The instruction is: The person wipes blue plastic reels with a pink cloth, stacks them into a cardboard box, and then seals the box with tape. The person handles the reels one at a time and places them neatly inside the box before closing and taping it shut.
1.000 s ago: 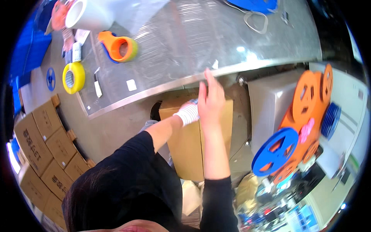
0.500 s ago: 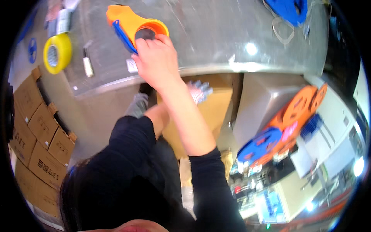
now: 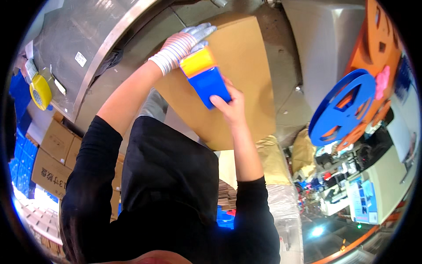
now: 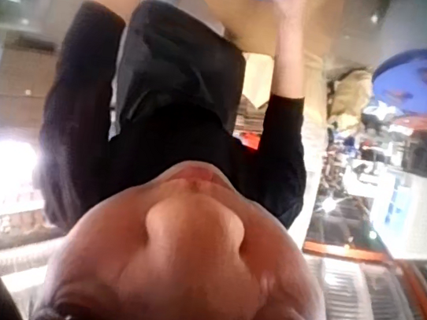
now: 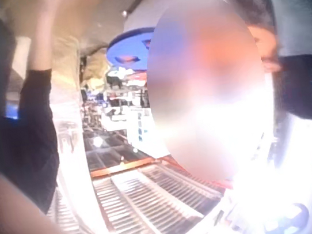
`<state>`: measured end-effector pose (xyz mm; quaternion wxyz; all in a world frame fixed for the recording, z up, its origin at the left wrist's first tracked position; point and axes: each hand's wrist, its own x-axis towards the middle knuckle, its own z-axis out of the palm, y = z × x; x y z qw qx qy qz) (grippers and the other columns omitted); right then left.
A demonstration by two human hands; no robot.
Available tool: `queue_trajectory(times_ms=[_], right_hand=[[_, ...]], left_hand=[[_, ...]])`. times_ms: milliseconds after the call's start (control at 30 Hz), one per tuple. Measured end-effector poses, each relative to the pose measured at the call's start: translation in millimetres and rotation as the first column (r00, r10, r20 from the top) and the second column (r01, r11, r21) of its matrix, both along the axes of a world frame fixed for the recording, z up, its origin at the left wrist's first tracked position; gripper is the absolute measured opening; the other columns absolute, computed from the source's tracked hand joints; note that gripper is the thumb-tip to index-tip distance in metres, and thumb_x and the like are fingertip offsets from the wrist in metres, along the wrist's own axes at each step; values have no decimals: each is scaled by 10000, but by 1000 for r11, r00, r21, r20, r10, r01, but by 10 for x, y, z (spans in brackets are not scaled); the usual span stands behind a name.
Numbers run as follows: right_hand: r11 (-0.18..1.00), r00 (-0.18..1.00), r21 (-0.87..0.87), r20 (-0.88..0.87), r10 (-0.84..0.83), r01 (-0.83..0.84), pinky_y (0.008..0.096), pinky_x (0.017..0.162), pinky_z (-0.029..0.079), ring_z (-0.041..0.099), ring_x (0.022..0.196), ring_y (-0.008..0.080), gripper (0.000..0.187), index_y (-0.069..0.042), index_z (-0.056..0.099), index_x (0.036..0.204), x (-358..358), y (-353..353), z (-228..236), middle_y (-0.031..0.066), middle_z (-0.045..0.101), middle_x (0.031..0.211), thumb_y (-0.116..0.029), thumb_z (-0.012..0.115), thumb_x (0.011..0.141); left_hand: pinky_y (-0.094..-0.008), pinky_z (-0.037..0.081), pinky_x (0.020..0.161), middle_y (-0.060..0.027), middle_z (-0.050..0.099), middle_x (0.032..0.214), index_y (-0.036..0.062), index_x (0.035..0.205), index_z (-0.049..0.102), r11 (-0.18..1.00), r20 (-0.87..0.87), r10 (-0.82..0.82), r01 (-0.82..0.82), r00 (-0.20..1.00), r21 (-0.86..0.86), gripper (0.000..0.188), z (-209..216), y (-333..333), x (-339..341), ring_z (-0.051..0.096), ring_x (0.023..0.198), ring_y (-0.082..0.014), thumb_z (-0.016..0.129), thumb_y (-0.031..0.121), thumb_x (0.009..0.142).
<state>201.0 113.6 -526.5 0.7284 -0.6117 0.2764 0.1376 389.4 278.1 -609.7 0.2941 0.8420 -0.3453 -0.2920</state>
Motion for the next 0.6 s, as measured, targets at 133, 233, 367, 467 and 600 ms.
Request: queue_trajectory(times_ms=[133, 233, 367, 467, 600], right_hand=[[977, 990, -168, 24, 136, -130, 463, 1084, 335, 519, 1186, 320, 484, -56, 718, 974, -238, 19, -268, 74, 702, 987, -403, 809, 649], [968, 979, -184, 83, 187, -170, 478, 1116, 300, 568, 1120, 299, 529, -62, 714, 999, -285, -14, -289, 75, 708, 958, -450, 778, 644], [968, 973, -194, 135, 186, -158, 476, 1122, 292, 607, 1053, 276, 537, -72, 715, 1003, -335, -38, -370, 77, 711, 953, -475, 763, 651], [965, 974, -185, 102, 204, -183, 474, 1104, 318, 601, 1069, 283, 540, -76, 717, 1008, -289, -49, -310, 82, 711, 968, -482, 766, 656], [964, 987, -211, -21, 162, -163, 476, 1042, 395, 571, 1126, 308, 535, -83, 721, 1018, -283, -18, -31, 107, 699, 1030, -486, 773, 670]], left_hand=[[-388, 400, 1051, -158, 515, 1374, 133, 1382, 478, 991, 55, 98, -93, 994, -97, 435, 14, 43, 57, 512, 1224, -350, 523, 248, 965], [-328, 439, 971, -146, 638, 1161, 10, 1235, 586, 912, 252, 351, -267, 902, -313, 316, 305, 102, 28, 599, 1096, -245, 508, 181, 980], [-273, 487, 830, -58, 681, 942, 27, 1061, 691, 827, -645, 444, -562, 622, 27, 319, 660, 201, -231, 634, 893, -138, 516, 286, 994], [-263, 495, 748, -52, 704, 901, 37, 1052, 715, 859, -889, 306, -502, 342, 103, 296, 947, 126, -304, 626, 833, -82, 580, 281, 952], [-255, 502, 723, -30, 692, 807, 3, 1014, 717, 925, -731, 284, -378, 621, 39, 241, 835, 170, -195, 621, 765, -101, 651, 213, 915]])
